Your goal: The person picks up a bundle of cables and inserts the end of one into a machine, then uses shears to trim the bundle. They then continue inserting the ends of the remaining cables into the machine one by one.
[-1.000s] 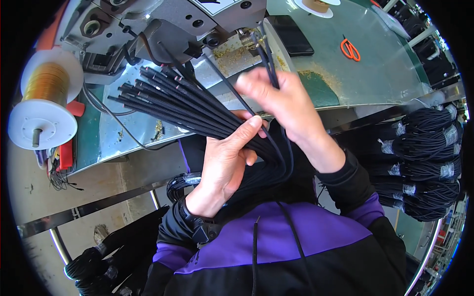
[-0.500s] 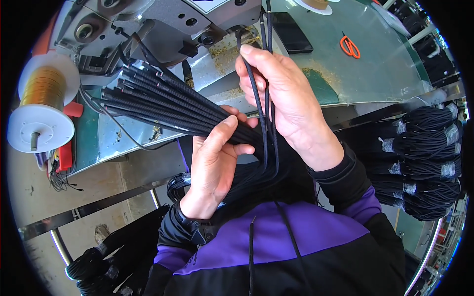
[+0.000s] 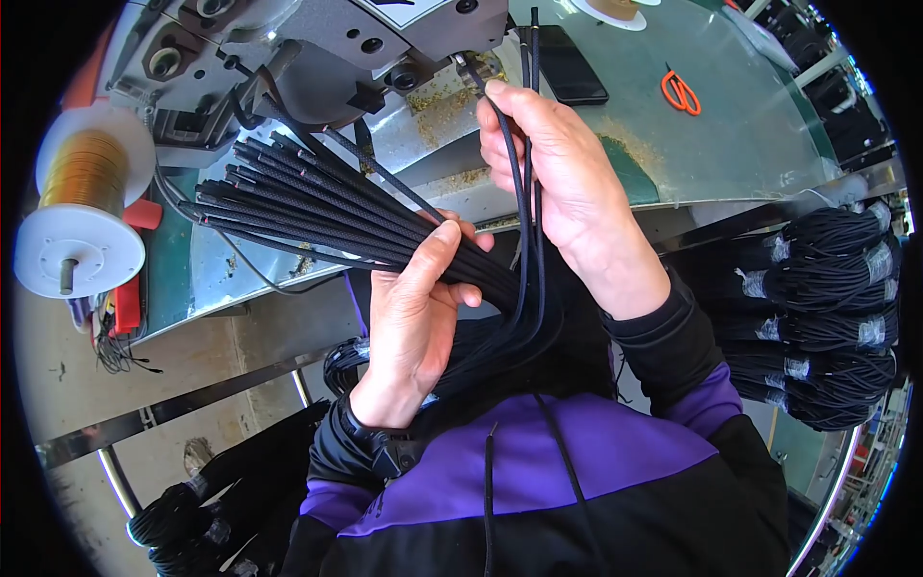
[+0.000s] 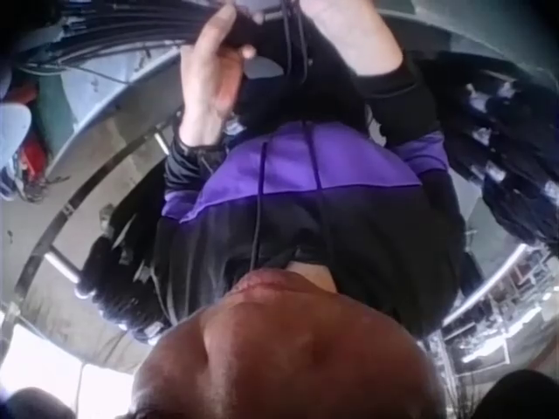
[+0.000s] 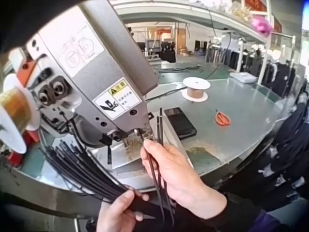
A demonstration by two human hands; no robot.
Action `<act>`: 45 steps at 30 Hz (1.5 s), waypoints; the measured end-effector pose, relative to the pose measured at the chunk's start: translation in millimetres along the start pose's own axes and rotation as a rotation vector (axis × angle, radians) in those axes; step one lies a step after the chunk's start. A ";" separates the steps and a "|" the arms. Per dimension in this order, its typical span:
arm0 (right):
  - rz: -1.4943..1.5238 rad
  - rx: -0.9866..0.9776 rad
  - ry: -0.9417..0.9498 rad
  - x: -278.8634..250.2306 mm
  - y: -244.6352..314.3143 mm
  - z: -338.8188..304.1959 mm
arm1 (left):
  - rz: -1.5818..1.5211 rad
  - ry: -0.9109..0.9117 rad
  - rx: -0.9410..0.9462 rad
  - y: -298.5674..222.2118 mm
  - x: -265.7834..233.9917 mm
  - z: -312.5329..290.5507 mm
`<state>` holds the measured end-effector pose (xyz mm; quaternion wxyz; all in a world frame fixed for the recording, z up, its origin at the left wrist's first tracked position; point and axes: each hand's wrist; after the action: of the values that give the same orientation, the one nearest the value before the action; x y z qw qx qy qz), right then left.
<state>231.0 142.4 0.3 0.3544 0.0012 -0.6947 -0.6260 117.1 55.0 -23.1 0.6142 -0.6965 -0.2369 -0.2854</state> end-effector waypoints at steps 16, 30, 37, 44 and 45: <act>-0.140 -0.026 0.054 -1.7 3.0 -21.0 | -0.024 0.027 -0.031 7.5 4.0 5.7; -0.440 -0.025 0.051 4.9 -8.6 -19.2 | 0.091 0.045 -0.060 11.9 4.5 7.9; -0.344 -0.137 0.014 -4.8 -1.8 -22.1 | 0.043 -0.002 -0.039 15.9 10.0 6.7; 0.080 0.019 0.057 -4.4 -1.1 11.2 | -0.029 -0.039 0.053 -0.5 7.8 2.7; 0.129 0.022 0.045 -4.7 -1.8 13.7 | -0.030 -0.040 0.053 -0.3 8.5 2.7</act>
<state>226.9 156.1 -3.1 0.4095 -0.0258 -0.6920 -0.5940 123.3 57.5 -17.2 0.6234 -0.6820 -0.2667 -0.2742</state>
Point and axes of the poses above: each hand's wrist, its own z-axis towards the middle knuckle, its own x-axis out of the palm, y = z × x, and after that the axes turned 13 degrees about y, right-handed
